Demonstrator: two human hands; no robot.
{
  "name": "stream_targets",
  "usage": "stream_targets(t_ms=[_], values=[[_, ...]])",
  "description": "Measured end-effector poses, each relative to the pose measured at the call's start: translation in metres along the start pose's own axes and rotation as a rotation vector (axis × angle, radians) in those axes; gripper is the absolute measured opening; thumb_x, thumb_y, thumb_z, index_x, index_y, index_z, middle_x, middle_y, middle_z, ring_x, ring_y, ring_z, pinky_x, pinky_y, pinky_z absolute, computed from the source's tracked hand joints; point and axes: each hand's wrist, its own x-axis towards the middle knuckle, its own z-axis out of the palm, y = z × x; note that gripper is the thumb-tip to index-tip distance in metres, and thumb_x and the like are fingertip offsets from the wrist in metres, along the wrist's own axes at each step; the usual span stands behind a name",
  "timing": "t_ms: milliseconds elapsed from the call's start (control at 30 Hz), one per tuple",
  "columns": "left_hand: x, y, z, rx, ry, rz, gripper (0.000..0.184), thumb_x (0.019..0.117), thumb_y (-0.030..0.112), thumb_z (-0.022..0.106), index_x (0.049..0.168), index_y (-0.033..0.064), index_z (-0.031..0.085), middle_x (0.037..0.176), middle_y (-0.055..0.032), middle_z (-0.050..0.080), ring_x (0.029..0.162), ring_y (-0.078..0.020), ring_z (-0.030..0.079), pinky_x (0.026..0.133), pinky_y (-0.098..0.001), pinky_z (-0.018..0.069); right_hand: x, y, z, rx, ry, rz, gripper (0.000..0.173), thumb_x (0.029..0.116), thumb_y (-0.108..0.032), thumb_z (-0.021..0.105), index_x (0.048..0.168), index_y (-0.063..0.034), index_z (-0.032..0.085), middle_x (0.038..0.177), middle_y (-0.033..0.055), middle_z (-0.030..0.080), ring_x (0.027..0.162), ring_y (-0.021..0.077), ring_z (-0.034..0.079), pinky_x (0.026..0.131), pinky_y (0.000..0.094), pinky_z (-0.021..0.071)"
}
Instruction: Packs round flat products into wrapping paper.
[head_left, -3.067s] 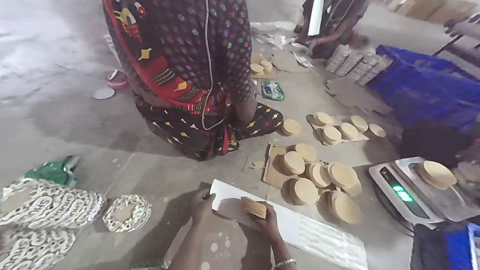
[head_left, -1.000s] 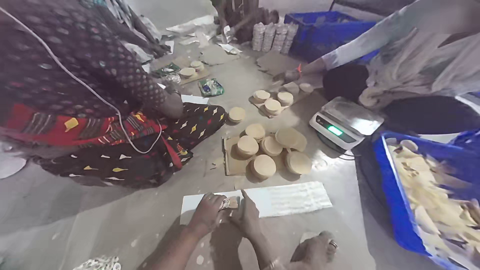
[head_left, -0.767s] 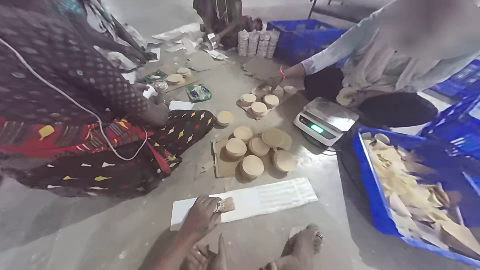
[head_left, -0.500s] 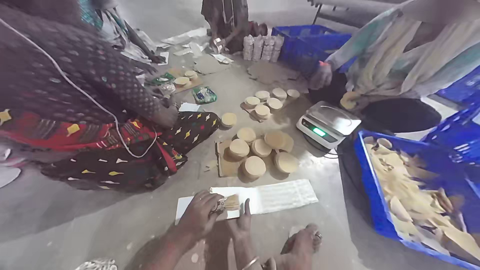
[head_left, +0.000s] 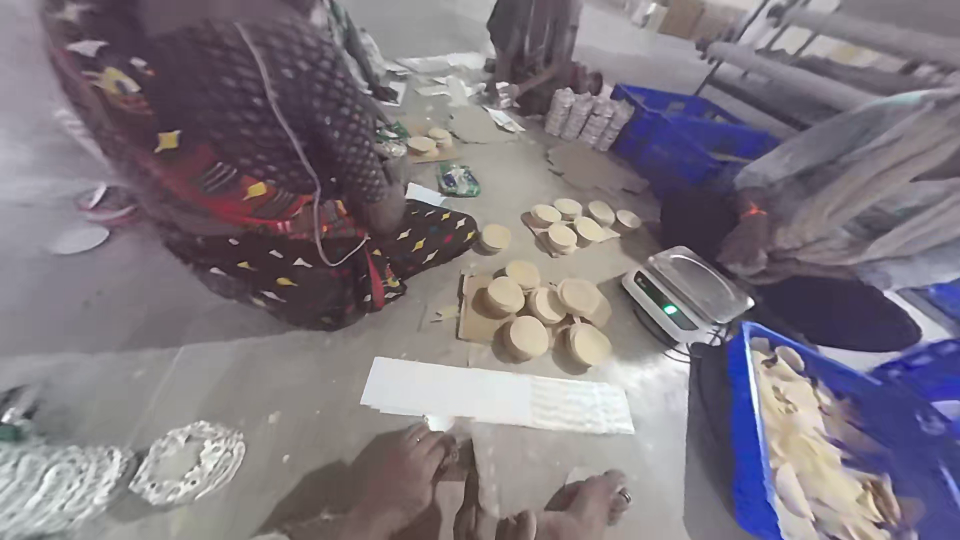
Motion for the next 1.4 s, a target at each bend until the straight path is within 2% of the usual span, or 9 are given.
stream_targets(t_ms=[67,167,500,633,733,1033,1233,1300,1400], values=[[-0.009,-0.002,0.010,-0.020,-0.202,-0.128,0.021,0.0812,0.001,0.073,0.102,-0.0010,0.076,0.111,-0.0175,0.074,0.112,-0.0364,0.069,0.107,-0.0513,0.0481,-0.014,0.041,0.026,-0.046,-0.240,-0.096,0.038,0.0903,0.000,0.055,0.122,0.0184,0.064,0.125,0.0290,0.068,0.122,0.0351,0.066,0.110,0.0397,0.0477],[0.000,-0.001,0.007,-0.101,-0.435,-0.274,0.020,0.0887,0.003,0.068,0.107,-0.0044,0.073,0.121,-0.0218,0.070,0.127,-0.0394,0.058,0.116,-0.0509,0.0370,-0.021,0.065,0.049,0.062,-0.257,-0.175,0.054,0.0858,0.001,0.049,0.134,0.0248,0.050,0.139,0.0393,0.054,0.136,0.0488,0.052,0.118,0.0487,0.0381],[0.002,-0.014,0.011,-0.250,-0.446,-0.353,0.042,0.0802,0.000,0.073,0.120,-0.0108,0.067,0.135,-0.0251,0.062,0.144,-0.0436,0.041,0.124,-0.0547,0.0210,-0.015,0.041,0.044,-0.489,-0.355,-0.280,0.062,0.0798,0.009,0.062,0.140,0.0183,0.049,0.144,0.0370,0.051,0.132,0.0506,0.054,0.107,0.0573,0.0479],[0.003,-0.017,0.006,-0.359,-0.423,-0.481,0.103,0.0799,-0.001,0.074,0.165,0.0126,0.017,0.155,-0.0233,0.046,0.151,-0.0453,0.029,0.122,-0.0576,0.0252,0.012,-0.001,0.015,-0.847,-0.680,-0.288,0.059,0.0897,0.002,0.057,0.149,0.0037,0.050,0.157,0.0186,0.046,0.147,0.0400,0.041,0.117,0.0633,0.0309],[0.000,-0.023,0.007,-0.418,-0.362,-0.385,0.109,0.0817,0.001,0.077,0.165,0.0045,0.006,0.137,-0.0288,0.059,0.138,-0.0425,0.050,0.128,-0.0535,0.0090,0.038,-0.006,0.004,-0.806,-0.769,-0.327,0.038,0.1001,-0.014,0.060,0.137,-0.0107,0.067,0.144,0.0051,0.063,0.140,0.0325,0.053,0.109,0.0665,0.0338],[0.013,-0.037,0.006,-0.442,-0.416,-0.193,0.123,0.0726,0.000,0.087,0.165,0.0078,0.006,0.139,-0.0301,0.057,0.140,-0.0440,0.046,0.121,-0.0655,-0.0137,0.092,0.007,0.011,-0.661,-0.994,-0.277,0.038,0.0819,-0.036,0.082,0.109,-0.0089,0.080,0.107,0.0100,0.077,0.113,0.0331,0.065,0.102,0.0536,0.0428],[-0.011,-0.019,-0.025,-0.499,-0.235,-0.642,0.119,0.0811,0.017,0.085,0.164,0.0021,0.000,0.168,-0.0278,0.015,0.157,-0.0430,0.011,0.124,-0.0648,0.0011,0.057,0.016,0.008,-0.520,-0.646,-0.153,0.032,0.0775,-0.031,0.082,0.093,-0.0026,0.080,0.089,0.0147,0.077,0.093,0.0405,0.070,0.091,0.0610,0.0492],[-0.026,0.004,-0.021,-0.739,-0.101,-0.958,0.117,0.0803,0.024,0.086,0.163,0.0021,0.007,0.161,-0.0253,0.032,0.149,-0.0394,0.034,0.122,-0.0535,0.0299,0.044,0.007,0.005,-0.558,-0.603,-0.008,0.035,0.0792,-0.033,0.083,0.097,-0.0031,0.079,0.093,0.0148,0.077,0.097,0.0409,0.070,0.091,0.0621,0.0489],[-0.039,0.027,0.025,-1.042,0.012,-1.210,0.086,0.0872,0.037,0.081,0.152,0.0020,0.038,0.143,-0.0209,0.055,0.131,-0.0314,0.056,0.110,-0.0470,0.0476,0.026,0.001,0.005,-0.612,-0.565,0.111,0.033,0.0810,-0.036,0.083,0.098,-0.0083,0.080,0.095,0.0101,0.078,0.099,0.0364,0.071,0.091,0.0608,0.0504]])
